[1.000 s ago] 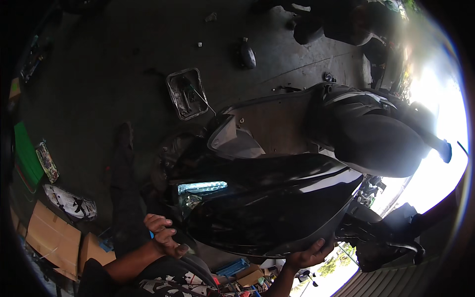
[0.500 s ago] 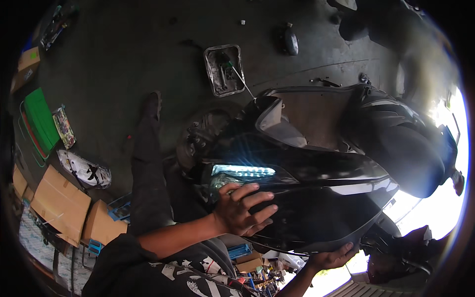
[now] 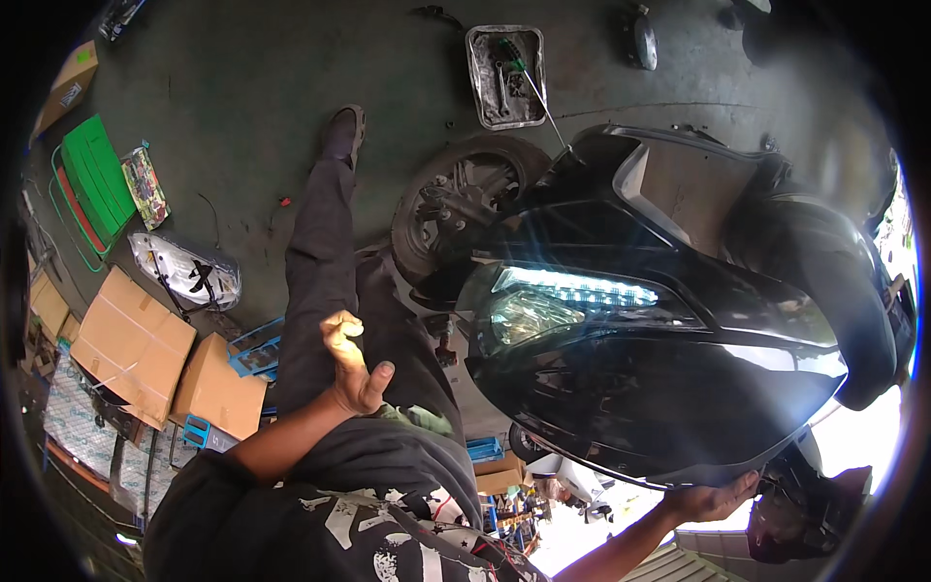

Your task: The person attaches a plastic fairing and a license plate bracket to the front of a scooter. The person aligns the fairing by hand, fits the bracket, and then tightens a fastener using a power drill.

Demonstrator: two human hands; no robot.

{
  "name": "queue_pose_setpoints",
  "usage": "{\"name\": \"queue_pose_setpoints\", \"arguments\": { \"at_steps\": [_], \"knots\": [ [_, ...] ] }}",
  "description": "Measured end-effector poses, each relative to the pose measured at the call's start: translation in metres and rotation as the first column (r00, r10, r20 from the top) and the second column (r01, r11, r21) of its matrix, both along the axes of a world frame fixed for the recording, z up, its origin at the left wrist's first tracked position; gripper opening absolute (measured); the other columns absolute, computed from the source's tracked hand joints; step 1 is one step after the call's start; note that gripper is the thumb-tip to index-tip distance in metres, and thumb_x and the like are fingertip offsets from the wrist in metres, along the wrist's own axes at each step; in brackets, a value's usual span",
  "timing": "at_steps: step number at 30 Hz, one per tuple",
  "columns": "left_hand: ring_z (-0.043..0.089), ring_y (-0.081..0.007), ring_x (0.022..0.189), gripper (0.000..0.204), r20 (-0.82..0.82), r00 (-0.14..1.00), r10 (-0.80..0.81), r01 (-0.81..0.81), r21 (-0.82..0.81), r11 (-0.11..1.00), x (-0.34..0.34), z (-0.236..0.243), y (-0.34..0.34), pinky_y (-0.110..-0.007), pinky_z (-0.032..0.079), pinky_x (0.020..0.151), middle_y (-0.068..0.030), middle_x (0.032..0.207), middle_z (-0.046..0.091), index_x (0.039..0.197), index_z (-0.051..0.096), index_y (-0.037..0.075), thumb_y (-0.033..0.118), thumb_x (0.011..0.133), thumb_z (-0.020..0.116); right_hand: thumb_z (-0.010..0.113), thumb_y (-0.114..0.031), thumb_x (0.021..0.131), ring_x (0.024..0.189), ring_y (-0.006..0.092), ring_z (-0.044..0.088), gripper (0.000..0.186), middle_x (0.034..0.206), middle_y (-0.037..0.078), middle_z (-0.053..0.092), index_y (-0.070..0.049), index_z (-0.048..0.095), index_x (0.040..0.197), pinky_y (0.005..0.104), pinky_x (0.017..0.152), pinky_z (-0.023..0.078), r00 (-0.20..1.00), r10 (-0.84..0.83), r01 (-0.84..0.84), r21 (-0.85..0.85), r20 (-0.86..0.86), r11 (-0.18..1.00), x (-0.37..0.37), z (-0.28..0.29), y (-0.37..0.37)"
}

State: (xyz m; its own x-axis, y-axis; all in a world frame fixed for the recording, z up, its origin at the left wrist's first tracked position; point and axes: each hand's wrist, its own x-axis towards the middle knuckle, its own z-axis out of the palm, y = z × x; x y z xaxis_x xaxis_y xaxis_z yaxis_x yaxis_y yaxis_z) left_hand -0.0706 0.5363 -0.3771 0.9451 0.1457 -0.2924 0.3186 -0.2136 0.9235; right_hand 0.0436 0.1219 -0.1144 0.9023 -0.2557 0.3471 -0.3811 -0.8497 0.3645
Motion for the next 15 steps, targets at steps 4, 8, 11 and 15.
{"name": "queue_pose_setpoints", "arguments": {
  "at_steps": [4,8,11,15],
  "knots": [
    [0.038,-0.0293,0.101,0.059,0.227,0.974,0.005,0.013,-0.078,0.997,0.009,0.0,-0.072,-0.046,0.031,0.091,-0.0166,0.107,0.039,0.112,0.046,0.006,0.047,0.077,0.071,0.052,-0.027,0.095,0.12,0.0373,0.055,0.046,0.129,0.025,0.058,0.012,0.063,0.117,0.0462,0.107,0.041,0.989,0.027,-0.078,0.361,0.144,0.929,-0.005,0.004,-0.006],
    [0.037,-0.0274,0.099,0.056,0.382,0.914,-0.135,0.144,0.004,0.99,0.064,0.009,-0.116,-0.049,0.026,0.091,-0.0116,0.108,0.041,0.113,0.047,0.018,0.049,0.075,0.074,0.048,-0.025,0.095,0.122,0.0366,0.055,0.046,0.133,0.026,0.057,0.012,0.063,0.118,0.0442,0.109,0.04,0.99,0.104,-0.121,-0.192,-0.094,0.974,-0.007,-0.003,-0.003],
    [0.035,-0.0279,0.103,0.059,0.349,0.929,-0.121,0.142,-0.037,0.989,0.068,0.014,-0.117,-0.047,0.026,0.094,-0.0154,0.111,0.039,0.118,0.042,0.011,0.046,0.08,0.07,0.051,-0.021,0.094,0.12,0.0375,0.057,0.04,0.126,0.023,0.062,0.01,0.066,0.115,0.045,0.108,0.041,0.999,0.005,-0.008,0.061,0.046,0.998,-0.016,0.004,-0.015],
    [0.034,-0.0289,0.108,0.064,0.174,0.985,-0.02,0.049,-0.164,0.985,0.06,0.013,-0.124,-0.047,0.027,0.097,-0.018,0.115,0.035,0.121,0.036,0.005,0.045,0.082,0.067,0.051,-0.017,0.094,0.118,0.0369,0.058,0.035,0.116,0.02,0.068,0.006,0.069,0.112,0.0445,0.107,0.041,0.984,0.135,-0.145,-0.078,-0.119,0.986,-0.003,0.006,-0.007]
  ]
}}
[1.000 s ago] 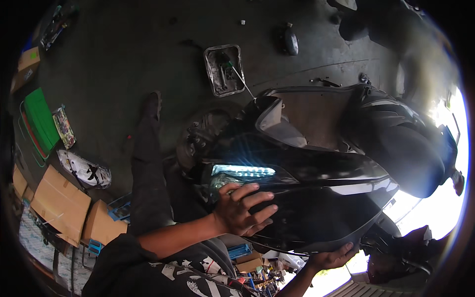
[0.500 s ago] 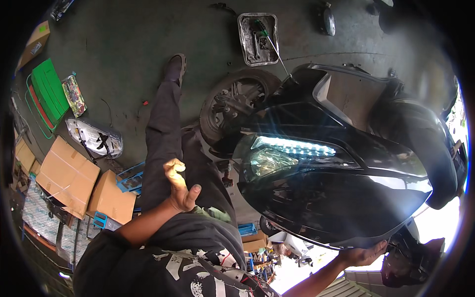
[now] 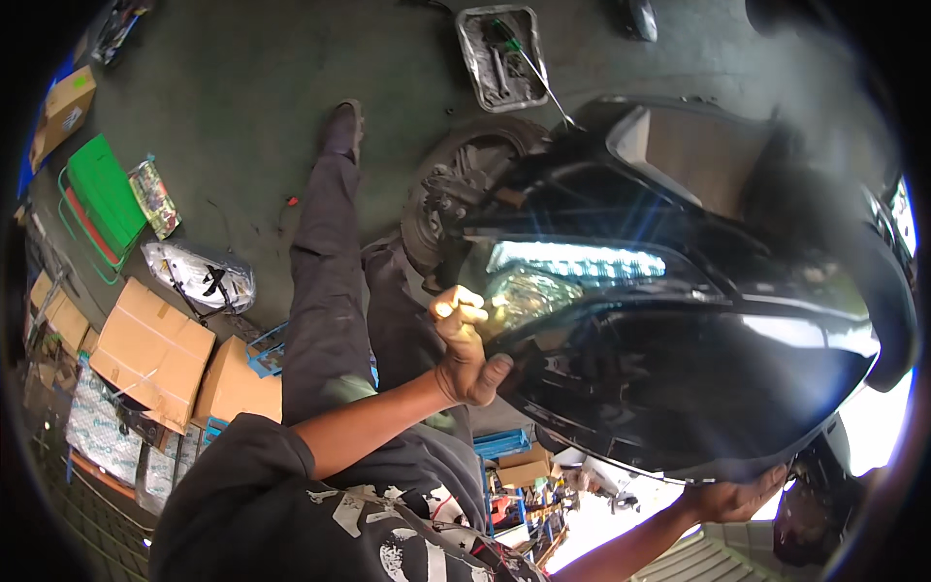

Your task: The person attaches a plastic fairing and a license plate bracket to the front of a scooter. The person aligns the fairing by hand, fits the bracket, and then tightens a fastener using a power drill.

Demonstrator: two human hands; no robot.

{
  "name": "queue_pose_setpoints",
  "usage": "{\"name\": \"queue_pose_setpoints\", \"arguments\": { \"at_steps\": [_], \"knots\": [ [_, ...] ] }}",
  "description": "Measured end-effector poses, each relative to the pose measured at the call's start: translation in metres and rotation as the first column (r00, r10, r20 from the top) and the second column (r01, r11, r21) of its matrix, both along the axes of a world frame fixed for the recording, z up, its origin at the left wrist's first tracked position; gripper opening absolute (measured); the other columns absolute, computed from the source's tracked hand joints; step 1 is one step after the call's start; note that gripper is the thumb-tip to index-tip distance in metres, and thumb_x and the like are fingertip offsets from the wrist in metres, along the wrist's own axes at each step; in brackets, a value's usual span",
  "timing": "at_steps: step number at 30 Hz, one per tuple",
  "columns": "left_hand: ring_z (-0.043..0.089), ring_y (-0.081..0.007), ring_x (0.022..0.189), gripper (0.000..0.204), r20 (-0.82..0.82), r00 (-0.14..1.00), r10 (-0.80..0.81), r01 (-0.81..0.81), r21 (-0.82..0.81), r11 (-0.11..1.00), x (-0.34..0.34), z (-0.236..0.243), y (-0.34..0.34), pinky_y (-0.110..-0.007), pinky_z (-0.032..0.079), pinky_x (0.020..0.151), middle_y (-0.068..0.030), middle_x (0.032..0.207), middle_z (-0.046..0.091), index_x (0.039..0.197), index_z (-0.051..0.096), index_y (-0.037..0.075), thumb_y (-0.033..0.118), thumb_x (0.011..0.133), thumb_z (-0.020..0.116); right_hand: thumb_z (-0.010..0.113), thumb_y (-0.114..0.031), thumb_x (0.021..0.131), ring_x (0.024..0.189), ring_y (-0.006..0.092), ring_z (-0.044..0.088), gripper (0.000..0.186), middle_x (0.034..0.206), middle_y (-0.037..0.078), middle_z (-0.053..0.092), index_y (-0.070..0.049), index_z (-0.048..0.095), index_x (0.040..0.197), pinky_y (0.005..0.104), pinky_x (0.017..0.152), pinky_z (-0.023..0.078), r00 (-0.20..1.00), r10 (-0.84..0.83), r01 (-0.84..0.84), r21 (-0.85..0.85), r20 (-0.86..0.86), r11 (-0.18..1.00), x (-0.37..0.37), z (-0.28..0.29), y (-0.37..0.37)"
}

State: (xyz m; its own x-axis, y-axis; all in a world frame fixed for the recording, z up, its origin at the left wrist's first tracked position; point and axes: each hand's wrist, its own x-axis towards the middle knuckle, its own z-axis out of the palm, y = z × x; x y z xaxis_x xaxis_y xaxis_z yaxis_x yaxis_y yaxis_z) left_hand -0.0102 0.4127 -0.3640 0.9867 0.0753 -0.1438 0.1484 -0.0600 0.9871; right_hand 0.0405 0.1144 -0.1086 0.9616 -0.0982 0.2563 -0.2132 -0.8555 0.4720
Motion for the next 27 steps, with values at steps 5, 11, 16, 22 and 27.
{"name": "queue_pose_setpoints", "arguments": {
  "at_steps": [5,11,16,22,27],
  "knots": [
    [0.047,-0.0284,0.119,0.047,0.324,0.946,-0.02,-0.035,0.164,0.986,0.021,0.026,-0.008,-0.051,0.026,0.096,-0.0103,0.12,0.058,0.124,0.062,0.02,0.046,0.084,0.063,0.058,-0.025,0.095,0.109,0.0437,0.062,0.036,0.125,0.022,0.063,-0.005,0.062,0.125,0.0478,0.09,0.05,0.99,0.139,-0.137,-0.117,0.005,0.984,0.018,-0.012,0.018],
    [0.036,-0.0209,0.136,0.036,0.427,0.817,-0.388,0.171,0.464,0.869,0.092,0.104,-0.043,-0.042,0.012,0.112,0.0006,0.142,0.051,0.13,0.061,0.036,0.041,0.095,0.052,0.057,-0.02,0.096,0.11,0.0269,0.061,0.033,0.11,0.016,0.069,0.005,0.064,0.117,0.0374,0.097,0.047,0.845,-0.323,0.068,0.513,0.426,0.856,0.006,-0.049,0.023],
    [0.028,-0.0268,0.144,0.056,0.328,0.728,-0.603,0.313,0.623,0.717,0.115,0.13,-0.062,-0.047,0.008,0.112,-0.0048,0.153,0.04,0.141,0.054,0.031,0.061,0.095,0.042,0.066,-0.021,0.091,0.105,0.0277,0.061,0.036,0.112,0.014,0.067,0.006,0.064,0.114,0.0372,0.093,0.047,0.76,-0.369,-0.038,0.604,0.535,0.796,0.03,-0.035,0.066],
    [0.024,-0.0312,0.145,0.068,0.323,0.674,-0.665,0.24,0.755,0.61,0.123,0.122,-0.063,-0.054,0.011,0.111,-0.0098,0.157,0.032,0.15,0.041,0.02,0.062,0.098,0.033,0.059,-0.015,0.092,0.118,0.0329,0.053,0.036,0.123,0.02,0.059,0.006,0.057,0.12,0.0438,0.104,0.037,0.681,-0.308,-0.101,0.502,0.665,0.859,-0.022,-0.052,0.087],
    [0.022,-0.0357,0.146,0.069,0.347,0.658,-0.668,0.224,0.757,0.614,0.127,0.121,-0.059,-0.055,0.011,0.111,-0.0151,0.158,0.029,0.152,0.036,0.012,0.057,0.099,0.03,0.052,-0.02,0.095,0.13,0.0361,0.041,0.045,0.134,0.024,0.047,0.009,0.046,0.129,0.0461,0.108,0.033,0.578,-0.56,-0.025,0.698,0.594,0.715,-0.159,-0.116,0.169]
  ]
}}
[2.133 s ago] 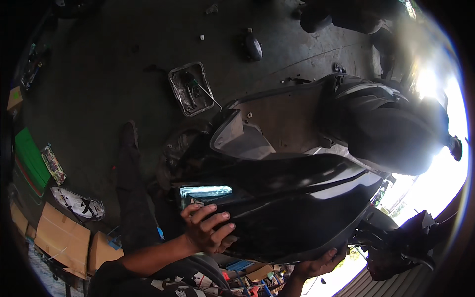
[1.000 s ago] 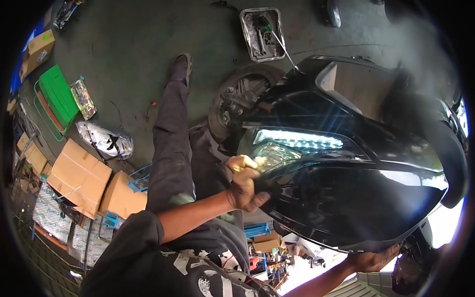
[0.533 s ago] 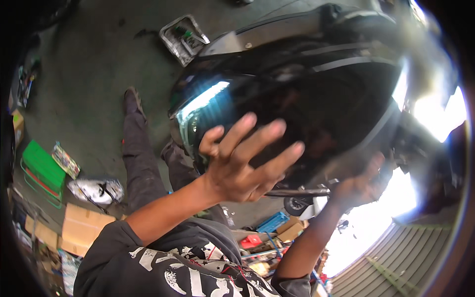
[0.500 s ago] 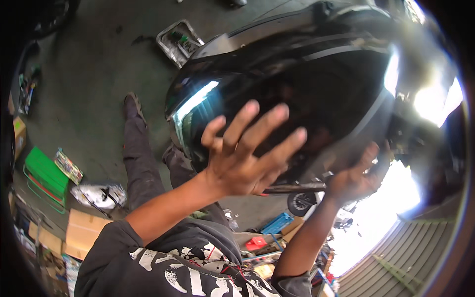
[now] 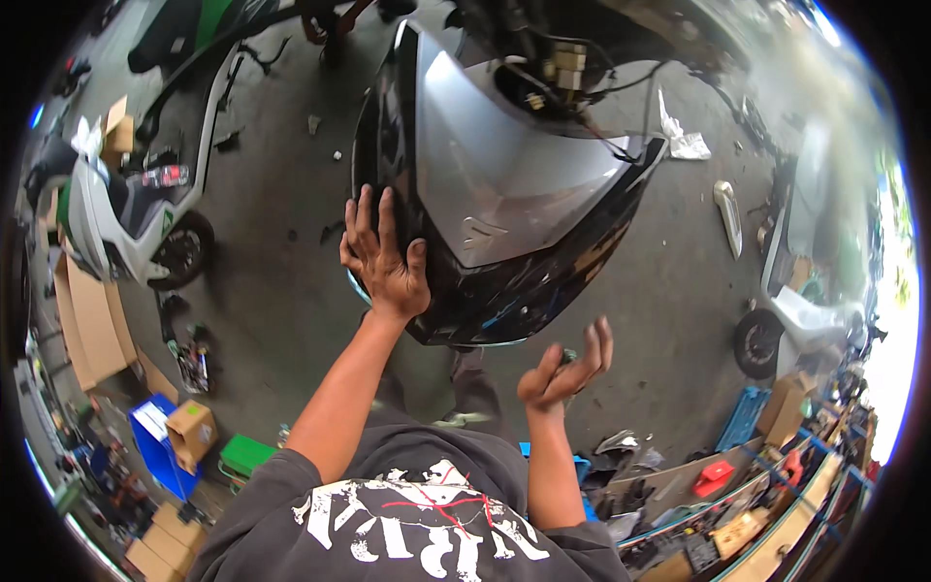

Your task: The person attaches a plastic fairing and a license plate bracket to the front of a scooter. The person aligns the fairing by hand, fits the bracket, and then tightens a fastener using a power drill.

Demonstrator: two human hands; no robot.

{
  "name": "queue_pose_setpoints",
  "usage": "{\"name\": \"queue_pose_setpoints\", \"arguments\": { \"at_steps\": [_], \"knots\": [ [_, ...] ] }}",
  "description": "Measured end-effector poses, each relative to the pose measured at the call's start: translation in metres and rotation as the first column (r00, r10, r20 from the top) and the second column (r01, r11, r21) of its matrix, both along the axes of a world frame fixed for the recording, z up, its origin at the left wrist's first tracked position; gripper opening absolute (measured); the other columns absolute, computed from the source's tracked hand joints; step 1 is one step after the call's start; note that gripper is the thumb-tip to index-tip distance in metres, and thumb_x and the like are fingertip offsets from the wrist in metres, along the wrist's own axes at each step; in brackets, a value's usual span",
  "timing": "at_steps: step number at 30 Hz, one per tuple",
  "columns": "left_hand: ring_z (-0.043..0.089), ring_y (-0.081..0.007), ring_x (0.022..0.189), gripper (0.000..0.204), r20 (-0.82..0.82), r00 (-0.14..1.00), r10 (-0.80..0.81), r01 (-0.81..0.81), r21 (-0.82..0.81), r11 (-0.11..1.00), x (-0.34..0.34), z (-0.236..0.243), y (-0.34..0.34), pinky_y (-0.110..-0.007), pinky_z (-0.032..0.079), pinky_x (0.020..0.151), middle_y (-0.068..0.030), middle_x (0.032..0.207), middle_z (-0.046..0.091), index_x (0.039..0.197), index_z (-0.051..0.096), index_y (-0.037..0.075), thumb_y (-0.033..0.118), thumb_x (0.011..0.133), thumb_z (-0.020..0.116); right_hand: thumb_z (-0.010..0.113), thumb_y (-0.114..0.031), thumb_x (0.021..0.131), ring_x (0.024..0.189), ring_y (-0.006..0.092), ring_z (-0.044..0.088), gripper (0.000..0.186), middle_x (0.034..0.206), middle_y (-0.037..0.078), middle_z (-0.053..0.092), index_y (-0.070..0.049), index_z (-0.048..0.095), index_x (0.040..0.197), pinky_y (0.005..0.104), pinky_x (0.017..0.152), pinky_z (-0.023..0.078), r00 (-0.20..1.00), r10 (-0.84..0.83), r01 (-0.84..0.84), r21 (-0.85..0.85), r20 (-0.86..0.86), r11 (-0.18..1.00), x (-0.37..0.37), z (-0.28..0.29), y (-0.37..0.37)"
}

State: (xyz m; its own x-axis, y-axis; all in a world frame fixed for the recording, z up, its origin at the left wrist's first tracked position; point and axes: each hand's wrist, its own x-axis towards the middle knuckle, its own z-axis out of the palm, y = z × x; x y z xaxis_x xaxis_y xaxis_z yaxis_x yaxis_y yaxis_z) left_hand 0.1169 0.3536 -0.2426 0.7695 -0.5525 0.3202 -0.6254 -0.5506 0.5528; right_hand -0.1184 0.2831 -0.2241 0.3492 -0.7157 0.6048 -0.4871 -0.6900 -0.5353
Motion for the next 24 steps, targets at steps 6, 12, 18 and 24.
{"name": "queue_pose_setpoints", "arguments": {
  "at_steps": [6,12,18,24],
  "knots": [
    [0.021,-0.0385,0.146,0.069,0.012,1.0,-0.022,0.021,0.04,0.999,-0.015,0.002,0.002,-0.056,0.011,0.111,-0.0164,0.158,0.028,0.152,0.034,0.01,0.054,0.099,0.03,0.044,-0.027,0.097,0.133,0.0417,0.039,0.052,0.144,0.028,0.043,0.006,0.043,0.136,0.0537,0.112,0.024,0.958,-0.217,0.21,-0.057,-0.189,0.976,0.061,-0.018,-0.027],
    [0.017,-0.0413,0.145,0.071,-0.052,0.997,-0.058,0.056,-0.048,0.997,-0.002,0.0,-0.014,-0.059,0.01,0.11,-0.0161,0.158,0.024,0.152,0.033,0.011,0.051,0.094,0.043,0.044,-0.031,0.097,0.137,0.0382,0.037,0.053,0.148,0.02,0.043,0.001,0.043,0.139,0.0537,0.115,0.022,0.949,-0.217,0.207,-0.066,-0.228,0.976,0.058,-0.039,-0.03],
    [0.028,-0.0341,0.14,0.073,0.278,0.817,-0.505,0.492,0.122,0.862,0.003,0.088,-0.095,-0.055,0.016,0.107,-0.0109,0.148,0.038,0.143,0.044,0.013,0.044,0.08,0.065,0.046,-0.034,0.097,0.138,0.0335,0.036,0.05,0.151,0.015,0.04,-0.006,0.045,0.14,0.0527,0.115,0.022,0.942,-0.23,0.238,0.006,-0.245,0.971,0.056,-0.041,-0.026],
    [0.037,-0.0326,0.131,0.075,0.353,0.778,-0.519,0.468,0.226,0.855,0.012,0.088,-0.12,-0.054,0.019,0.103,-0.0115,0.134,0.048,0.137,0.052,0.014,0.052,0.074,0.066,0.052,-0.033,0.097,0.129,0.0335,0.043,0.05,0.143,0.019,0.046,-0.002,0.045,0.136,0.05,0.11,0.028,0.889,-0.455,0.439,0.174,0.063,0.882,0.047,-0.063,-0.009]
  ]
}}
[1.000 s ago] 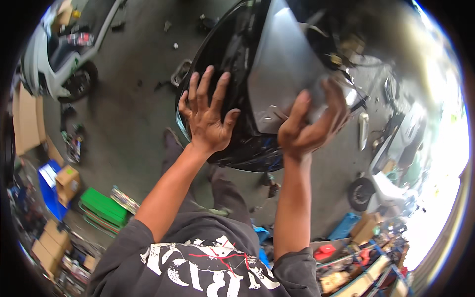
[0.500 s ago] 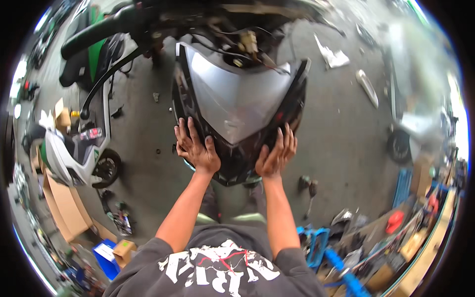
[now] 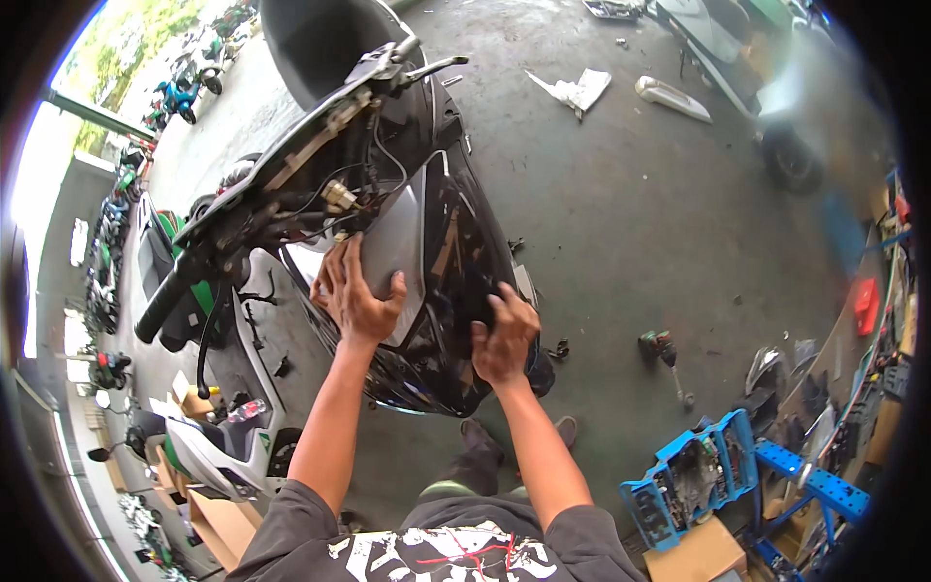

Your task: The person attaches a plastic fairing and a license plate bracket to the front of a scooter. The person aligns the fairing by hand, fits the bracket, and then tightens a fastener using a power drill.

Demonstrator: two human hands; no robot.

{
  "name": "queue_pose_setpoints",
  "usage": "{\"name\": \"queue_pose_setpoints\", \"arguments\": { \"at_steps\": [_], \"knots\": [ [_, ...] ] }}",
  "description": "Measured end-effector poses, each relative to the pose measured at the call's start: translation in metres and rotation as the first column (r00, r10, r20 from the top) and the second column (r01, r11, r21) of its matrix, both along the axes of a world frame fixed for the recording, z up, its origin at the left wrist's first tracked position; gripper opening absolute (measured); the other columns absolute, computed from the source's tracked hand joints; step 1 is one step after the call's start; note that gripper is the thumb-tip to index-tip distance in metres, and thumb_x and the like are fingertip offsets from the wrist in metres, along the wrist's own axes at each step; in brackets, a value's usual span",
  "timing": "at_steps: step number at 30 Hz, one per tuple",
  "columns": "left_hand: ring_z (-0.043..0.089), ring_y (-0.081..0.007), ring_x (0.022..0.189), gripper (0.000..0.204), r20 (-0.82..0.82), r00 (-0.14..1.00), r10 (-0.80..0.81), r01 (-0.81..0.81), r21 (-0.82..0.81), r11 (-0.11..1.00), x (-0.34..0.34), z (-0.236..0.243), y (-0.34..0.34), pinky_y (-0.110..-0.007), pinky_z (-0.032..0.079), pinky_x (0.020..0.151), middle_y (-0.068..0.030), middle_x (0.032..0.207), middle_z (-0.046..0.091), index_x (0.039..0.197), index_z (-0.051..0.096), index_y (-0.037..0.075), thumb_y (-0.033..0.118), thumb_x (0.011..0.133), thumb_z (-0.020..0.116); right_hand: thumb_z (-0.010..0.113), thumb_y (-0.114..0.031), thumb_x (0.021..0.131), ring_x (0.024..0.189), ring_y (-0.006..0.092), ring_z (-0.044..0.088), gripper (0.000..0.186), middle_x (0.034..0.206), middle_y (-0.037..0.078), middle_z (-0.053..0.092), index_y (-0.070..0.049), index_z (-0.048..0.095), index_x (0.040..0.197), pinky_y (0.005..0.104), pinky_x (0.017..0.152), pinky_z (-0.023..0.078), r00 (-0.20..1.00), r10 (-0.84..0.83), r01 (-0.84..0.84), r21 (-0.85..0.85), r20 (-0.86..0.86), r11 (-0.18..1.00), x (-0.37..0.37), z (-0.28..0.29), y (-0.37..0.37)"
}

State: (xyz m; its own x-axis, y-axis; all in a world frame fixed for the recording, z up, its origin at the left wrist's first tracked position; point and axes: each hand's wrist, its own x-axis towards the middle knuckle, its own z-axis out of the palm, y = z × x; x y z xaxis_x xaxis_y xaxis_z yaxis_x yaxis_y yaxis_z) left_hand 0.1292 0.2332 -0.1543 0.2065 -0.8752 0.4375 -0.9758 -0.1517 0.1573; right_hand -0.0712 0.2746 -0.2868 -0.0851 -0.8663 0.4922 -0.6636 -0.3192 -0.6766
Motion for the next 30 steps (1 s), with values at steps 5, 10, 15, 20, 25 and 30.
{"name": "queue_pose_setpoints", "arguments": {
  "at_steps": [5,10,15,20,25,30],
  "knots": [
    [0.043,-0.0349,0.121,0.074,0.027,0.995,0.091,-0.093,0.074,0.993,0.003,0.013,-0.011,-0.053,0.021,0.101,-0.0187,0.119,0.051,0.13,0.058,0.013,0.061,0.074,0.063,0.047,-0.037,0.102,0.108,0.0319,0.055,0.052,0.133,0.019,0.051,0.004,0.05,0.134,0.0453,0.099,0.043,0.407,-0.906,0.566,0.746,0.115,0.349,-0.041,-0.165,0.132],
    [0.046,-0.034,0.117,0.071,0.087,0.992,0.088,-0.094,0.069,0.993,0.003,0.014,-0.01,-0.052,0.023,0.101,-0.0173,0.115,0.053,0.127,0.06,0.013,0.061,0.074,0.063,0.04,-0.05,0.096,0.123,0.0312,0.039,0.065,0.144,0.014,0.039,-0.004,0.038,0.142,0.0511,0.105,0.029,-0.067,-0.934,-0.336,0.89,-0.35,-0.309,-0.045,-0.189,0.287],
    [0.047,-0.0331,0.116,0.073,0.052,0.994,0.098,-0.102,0.079,0.992,-0.005,0.014,-0.018,-0.052,0.023,0.1,-0.0163,0.116,0.053,0.126,0.061,0.013,0.064,0.074,0.061,0.034,-0.064,0.091,0.138,0.0305,0.022,0.078,0.154,0.008,0.027,-0.013,0.027,0.15,0.0569,0.111,0.015,-0.352,-0.93,-0.675,0.717,-0.107,0.173,0.049,-0.134,0.171],
    [0.047,-0.0297,0.115,0.073,0.083,0.99,0.117,-0.122,0.068,0.99,0.001,0.006,-0.015,-0.054,0.022,0.098,-0.0129,0.114,0.052,0.127,0.061,0.013,0.063,0.074,0.062,0.027,-0.077,0.086,0.152,0.0298,0.006,0.092,0.165,0.003,0.014,-0.021,0.015,0.158,0.0627,0.118,0.001,-0.394,-0.906,-0.651,0.743,-0.158,0.154,0.063,-0.105,0.143],
    [0.046,-0.0287,0.116,0.071,0.052,0.985,0.165,-0.169,0.085,0.982,0.009,0.009,-0.001,-0.054,0.022,0.098,-0.0116,0.114,0.05,0.127,0.061,0.015,0.06,0.073,0.065,0.041,-0.077,0.084,0.146,0.0324,0.029,0.097,0.165,0.002,0.016,-0.023,0.012,0.158,0.0584,0.116,0.023,-0.297,-0.8,-0.259,0.851,-0.521,-0.458,0.021,-0.122,0.239],
    [0.046,-0.0317,0.119,0.072,0.002,0.993,0.115,-0.115,0.094,0.989,-0.015,0.014,-0.023,-0.058,0.021,0.101,-0.0134,0.118,0.049,0.129,0.06,0.015,0.061,0.073,0.064,0.041,-0.058,0.093,0.127,0.0236,0.052,0.059,0.135,-0.001,0.059,-0.022,0.053,0.137,0.0488,0.109,0.035,-0.341,-0.907,-0.35,0.929,-0.248,-0.123,0.037,-0.176,0.226]
  ]
}}
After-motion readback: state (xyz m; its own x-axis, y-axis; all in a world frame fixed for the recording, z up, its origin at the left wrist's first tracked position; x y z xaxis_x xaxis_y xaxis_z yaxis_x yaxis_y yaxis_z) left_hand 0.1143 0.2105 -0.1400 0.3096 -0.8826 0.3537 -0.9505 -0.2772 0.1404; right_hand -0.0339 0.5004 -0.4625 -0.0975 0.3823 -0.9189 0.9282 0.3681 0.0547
